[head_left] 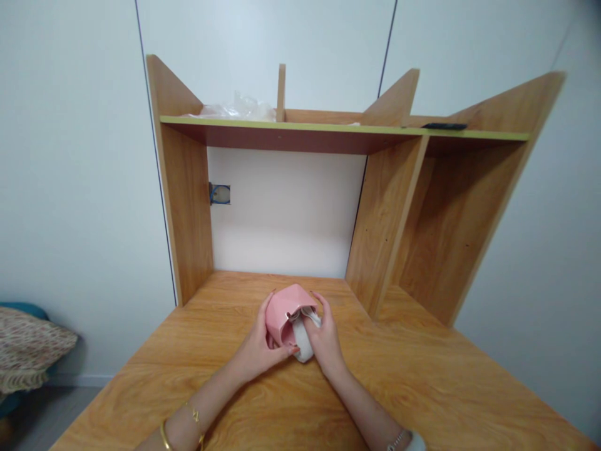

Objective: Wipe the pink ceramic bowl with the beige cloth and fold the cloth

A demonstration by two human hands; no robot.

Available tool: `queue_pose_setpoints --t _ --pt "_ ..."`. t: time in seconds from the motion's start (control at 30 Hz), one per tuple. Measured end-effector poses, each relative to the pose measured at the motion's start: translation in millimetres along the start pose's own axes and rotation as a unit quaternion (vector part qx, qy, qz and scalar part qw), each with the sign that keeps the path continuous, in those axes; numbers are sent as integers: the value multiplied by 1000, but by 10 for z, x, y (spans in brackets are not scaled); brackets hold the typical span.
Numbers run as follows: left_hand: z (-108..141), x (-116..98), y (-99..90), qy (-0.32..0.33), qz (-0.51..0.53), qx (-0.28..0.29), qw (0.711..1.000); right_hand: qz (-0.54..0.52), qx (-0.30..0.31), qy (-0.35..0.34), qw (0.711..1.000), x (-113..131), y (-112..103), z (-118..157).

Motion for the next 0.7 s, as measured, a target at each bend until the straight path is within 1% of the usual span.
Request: queue_pose_setpoints --t 0.07,0.13,0.2,0.3,0.4,0.5,0.6,0.7 --pt "-6 7 28 0 11 1 1000 3 -2 7 1000 8 2 -19" --pt "-15 2 37 8 -2 -9 1000 16 -8 18 1000 -1 5 -46" --pt "-22 -28 23 22 -63 -33 997 52 -13 26 998 -17 3 -73" --pt "-18 -104 -27 28 -187 -61 980 143 -9 21 989 -37 -16 -96" --pt "-2 -159 -87 11 -277 -69 958 233 8 0 973 -43 -39 -96" --pt "18 -173 -132 2 -352 -75 933 300 30 -16 953 -43 -47 -85" --pt "34 -161 -148 20 -414 -57 908 374 56 -27 925 -30 -47 -73" --pt "36 -139 -154 36 -442 -43 895 438 81 -42 894 -2 -48 -59"
Point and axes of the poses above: each hand's wrist, its own z-axis away from the middle knuckle, its own y-axis out of the palm, x = y × z, the point moved 1 cm from there along -z, towards the middle knuckle, and after that the axes turned 5 degrees about -y, right-handed, at the moved point
